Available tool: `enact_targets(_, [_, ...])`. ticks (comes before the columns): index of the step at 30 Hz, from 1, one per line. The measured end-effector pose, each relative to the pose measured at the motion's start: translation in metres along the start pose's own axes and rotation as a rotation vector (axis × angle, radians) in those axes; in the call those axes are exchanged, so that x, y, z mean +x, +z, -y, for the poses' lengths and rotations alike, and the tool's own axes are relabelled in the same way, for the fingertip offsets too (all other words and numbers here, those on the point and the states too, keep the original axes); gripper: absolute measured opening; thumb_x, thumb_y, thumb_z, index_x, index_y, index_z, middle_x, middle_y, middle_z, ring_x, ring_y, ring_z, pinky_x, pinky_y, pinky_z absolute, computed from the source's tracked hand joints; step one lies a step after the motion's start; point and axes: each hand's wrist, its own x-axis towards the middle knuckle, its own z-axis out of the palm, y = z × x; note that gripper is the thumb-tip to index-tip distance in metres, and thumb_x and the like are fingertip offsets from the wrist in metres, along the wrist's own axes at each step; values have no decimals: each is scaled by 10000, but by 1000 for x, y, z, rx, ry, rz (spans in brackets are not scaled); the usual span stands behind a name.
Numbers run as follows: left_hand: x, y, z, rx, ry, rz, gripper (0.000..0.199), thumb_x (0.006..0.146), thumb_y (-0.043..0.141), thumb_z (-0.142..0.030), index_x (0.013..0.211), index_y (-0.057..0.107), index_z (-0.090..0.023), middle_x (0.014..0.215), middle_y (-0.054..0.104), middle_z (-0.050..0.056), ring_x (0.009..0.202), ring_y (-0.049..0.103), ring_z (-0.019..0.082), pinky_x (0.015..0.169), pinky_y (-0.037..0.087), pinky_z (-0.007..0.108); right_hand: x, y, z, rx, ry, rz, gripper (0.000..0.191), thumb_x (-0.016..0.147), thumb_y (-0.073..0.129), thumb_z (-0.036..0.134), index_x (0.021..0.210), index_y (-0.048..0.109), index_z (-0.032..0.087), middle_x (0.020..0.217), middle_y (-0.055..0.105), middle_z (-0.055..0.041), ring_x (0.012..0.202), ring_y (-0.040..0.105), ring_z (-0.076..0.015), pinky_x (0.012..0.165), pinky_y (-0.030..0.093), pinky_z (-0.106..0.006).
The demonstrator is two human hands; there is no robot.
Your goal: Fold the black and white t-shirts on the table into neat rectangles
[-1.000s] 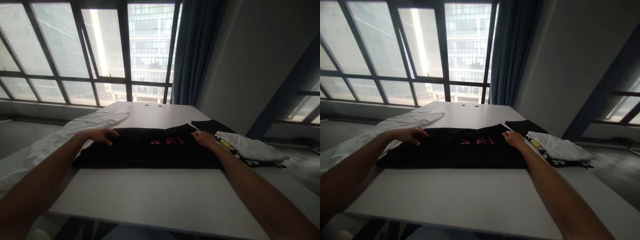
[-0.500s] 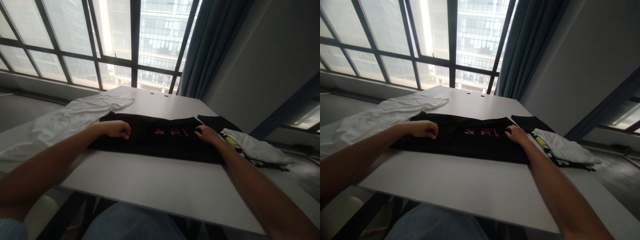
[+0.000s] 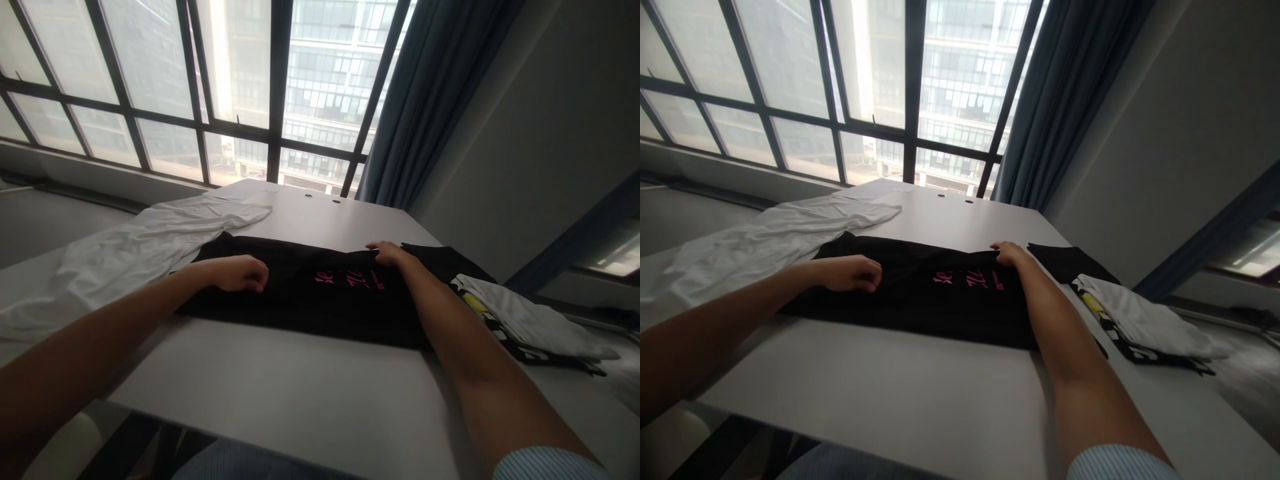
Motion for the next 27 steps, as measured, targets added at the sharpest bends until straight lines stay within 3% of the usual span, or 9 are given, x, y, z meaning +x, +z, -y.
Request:
enact_targets(4, [-8, -11, -4, -130, -20, -16, 321, 853, 642, -501, 823, 666, -183, 739, 635, -1, 677, 557, 150, 643, 445, 255, -4, 5, -2, -138, -25, 45, 656, 726, 638, 88, 1351, 660, 286, 1347, 681, -44, 1220, 627, -257, 1015, 485, -343])
enact_targets(9, [-11, -15, -6, -219, -7, 9, 396, 808, 687, -571, 821, 685, -175, 712, 637, -3, 648, 554, 139, 613, 442, 249, -27, -7, 3, -392, -99, -106, 398, 745, 652, 186, 1130, 747, 216, 1262, 674, -132, 1186, 576, -311, 979, 450, -422])
enact_targets(13, [-9, -13, 6, -133, -62, -101, 466, 840, 611, -625, 909, 703, -174, 746, 651, 6, 677, 573, 150, 634, 453, 255, -57, -21, -10, -417, -200, -276, 260, 705, 646, 167, 948, 738, 186, 1152, 693, -122, 1137, 563, -296, 1054, 348, -445])
enact_targets(16, [-5, -9, 24, 19, -125, -251, 497, 876, 542, -631, 987, 718, -180, 878, 703, 39, 789, 628, 185, 735, 491, 279, -87, -20, -24, -461, -286, -290, 247, 685, 626, 135, 908, 723, 178, 1058, 720, -113, 1107, 577, -288, 1110, 270, -450])
enact_targets(19, [-1, -6, 44, 164, -127, -348, 517, 893, 504, -623, 1040, 731, -183, 1104, 721, 88, 1007, 654, 241, 938, 486, 329, -116, -10, -37, -490, -291, -231, 280, 683, 599, 96, 920, 720, 181, 992, 741, -95, 1062, 602, -274, 1114, 258, -443])
enact_targets(24, [-2, -5, 69, 218, -209, -354, 621, 893, 456, -678, 1206, 711, -206, 1366, 659, 99, 1254, 592, 281, 1123, 399, 374, -143, -4, -61, -434, -166, -158, 219, 769, 562, 118, 891, 728, 192, 942, 747, -74, 966, 633, -246, 944, 392, -374])
enact_targets(27, [-5, -5, 76, 206, -259, -342, 743, 867, 439, -731, 1309, 666, -179, 1477, 580, 128, 1341, 540, 309, 1167, 363, 403, -146, -5, -74, -371, -111, -201, 199, 809, 558, 152, 890, 733, 201, 931, 736, -68, 937, 645, -239, 874, 431, -352])
